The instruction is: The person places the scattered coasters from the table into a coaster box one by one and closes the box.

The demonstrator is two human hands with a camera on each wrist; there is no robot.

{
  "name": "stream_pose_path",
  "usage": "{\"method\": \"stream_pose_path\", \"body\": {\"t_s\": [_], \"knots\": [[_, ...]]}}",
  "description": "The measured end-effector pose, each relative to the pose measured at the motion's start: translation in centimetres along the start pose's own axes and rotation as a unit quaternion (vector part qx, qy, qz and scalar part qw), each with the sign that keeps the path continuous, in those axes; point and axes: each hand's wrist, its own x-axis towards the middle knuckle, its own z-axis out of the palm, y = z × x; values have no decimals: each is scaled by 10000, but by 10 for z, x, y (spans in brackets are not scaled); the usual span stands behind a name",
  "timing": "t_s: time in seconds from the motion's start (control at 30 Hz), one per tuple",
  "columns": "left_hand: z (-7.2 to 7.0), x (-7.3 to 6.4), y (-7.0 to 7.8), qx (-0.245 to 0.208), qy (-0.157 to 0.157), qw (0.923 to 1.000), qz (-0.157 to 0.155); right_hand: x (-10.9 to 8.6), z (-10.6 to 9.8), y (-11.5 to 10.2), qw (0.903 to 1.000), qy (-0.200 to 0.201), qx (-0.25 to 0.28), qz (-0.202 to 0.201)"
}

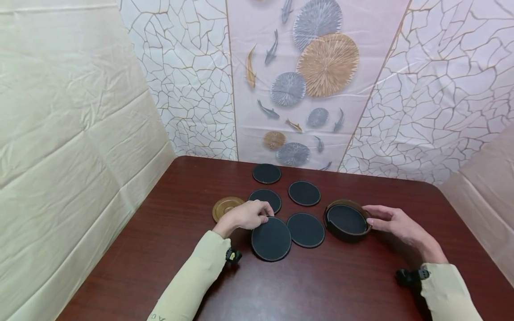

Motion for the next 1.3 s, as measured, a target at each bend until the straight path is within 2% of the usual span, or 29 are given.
{"method": "stream_pose_path", "body": {"t_s": [0.2,0.33,0.6,0.77,0.93,1.17,1.3], "knots": [[-4,6,9,-317,25,9994,152,-2,-1,2,10000,71,8,-28],[-1,12,13,-398,97,9987,295,-2,0,5,10000,45,63,-58],[1,22,16,-948,241,9950,214,1,0,8,10000,50,26,66],[2,28,22,-1464,633,9870,199,1,0,7,9999,45,66,117],[4,36,29,-1697,1133,9790,33,0,-1,5,9999,67,74,80],[7,44,35,-1951,1368,9710,-186,-1,0,5,9999,83,96,84],[10,48,38,-2282,1478,9621,-223,-1,0,5,9999,103,-18,47]]}}
